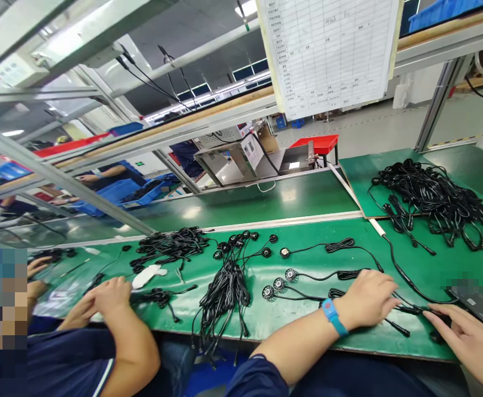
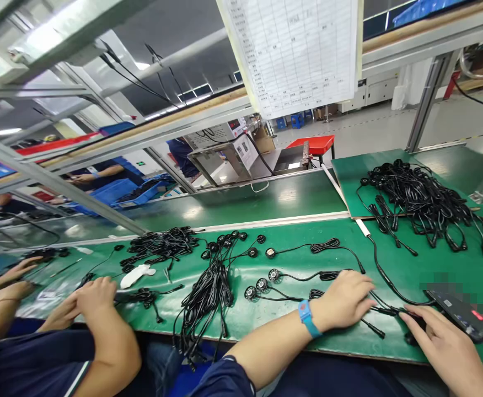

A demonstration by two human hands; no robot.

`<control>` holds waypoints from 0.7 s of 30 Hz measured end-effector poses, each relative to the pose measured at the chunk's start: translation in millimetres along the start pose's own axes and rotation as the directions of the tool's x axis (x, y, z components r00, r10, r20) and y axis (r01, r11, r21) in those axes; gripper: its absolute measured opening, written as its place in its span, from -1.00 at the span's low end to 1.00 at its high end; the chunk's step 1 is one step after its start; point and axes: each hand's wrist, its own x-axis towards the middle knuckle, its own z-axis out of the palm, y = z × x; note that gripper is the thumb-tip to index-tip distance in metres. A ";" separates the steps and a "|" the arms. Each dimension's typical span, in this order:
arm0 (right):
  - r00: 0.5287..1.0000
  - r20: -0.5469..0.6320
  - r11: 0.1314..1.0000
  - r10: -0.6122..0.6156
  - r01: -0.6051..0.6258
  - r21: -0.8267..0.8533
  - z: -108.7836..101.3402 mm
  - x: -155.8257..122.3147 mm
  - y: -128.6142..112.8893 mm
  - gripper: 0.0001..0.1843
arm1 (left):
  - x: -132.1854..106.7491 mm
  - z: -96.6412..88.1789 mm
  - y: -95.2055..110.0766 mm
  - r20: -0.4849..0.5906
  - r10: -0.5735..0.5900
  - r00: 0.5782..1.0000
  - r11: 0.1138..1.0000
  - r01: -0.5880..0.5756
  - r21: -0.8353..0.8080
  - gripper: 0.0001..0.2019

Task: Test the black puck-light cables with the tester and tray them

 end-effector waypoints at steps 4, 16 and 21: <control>0.996 0.093 0.999 0.015 -0.019 0.040 -3.0 4.2 -0.7 -0.48 | 21.8 28.5 14.8 0.121 0.064 0.991 0.998 -0.065 0.005 -0.70; 0.980 0.160 0.941 0.122 -0.165 0.297 -18.3 9.2 -43.8 -0.65 | 4.3 -3.0 10.6 0.193 -0.094 0.977 0.982 0.124 -0.145 -0.82; 0.987 0.124 0.942 0.105 -0.139 0.306 -12.4 7.8 -45.7 -0.69 | 27.4 -21.3 -33.9 0.062 -0.109 0.992 0.989 0.102 0.111 -0.68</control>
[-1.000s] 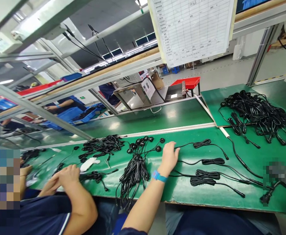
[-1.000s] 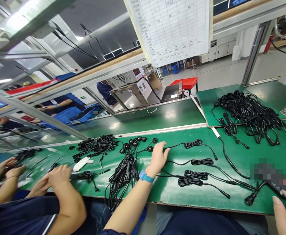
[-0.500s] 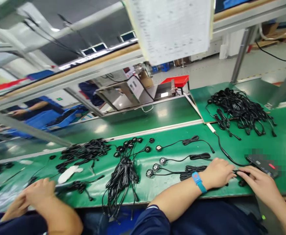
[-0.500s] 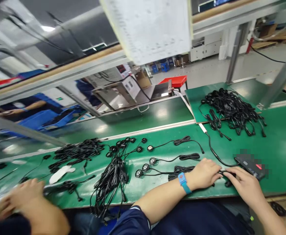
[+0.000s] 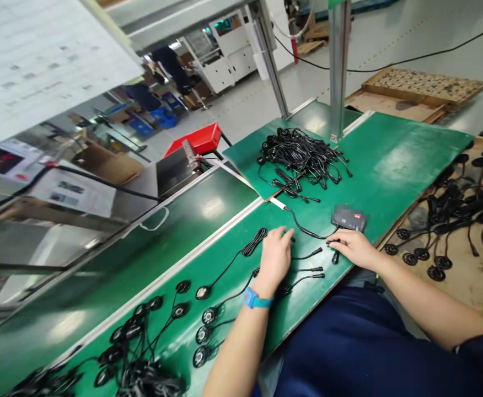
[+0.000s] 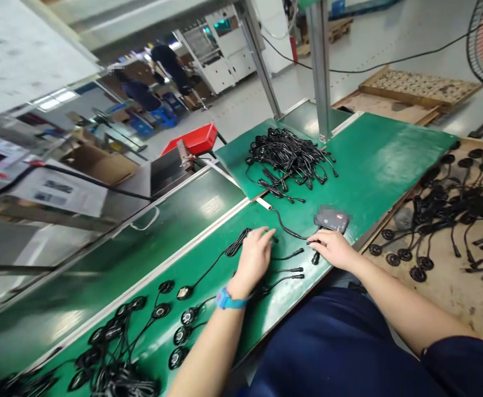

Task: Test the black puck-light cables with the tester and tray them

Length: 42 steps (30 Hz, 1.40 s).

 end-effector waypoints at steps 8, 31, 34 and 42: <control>0.997 -0.074 1.000 -0.006 0.007 0.009 7.8 -1.3 -4.1 -0.72 | 21.7 19.3 -8.5 0.187 0.085 0.979 0.976 -0.120 0.183 -0.87; 0.996 -0.070 0.998 -0.062 0.061 -0.022 5.9 -3.8 -6.2 -0.69 | 13.2 37.4 54.6 0.083 0.199 0.976 0.955 -0.174 -0.240 -0.79; 0.996 -0.063 0.995 -0.060 0.055 -0.079 4.4 0.5 3.3 -0.68 | 17.7 38.9 56.9 0.115 0.203 0.972 0.973 -0.187 -0.134 -0.78; 0.995 -0.038 0.979 -0.097 0.088 -0.185 -10.2 -10.4 32.3 -0.57 | 21.5 48.4 64.3 0.104 0.330 0.938 0.936 -0.339 0.093 -0.73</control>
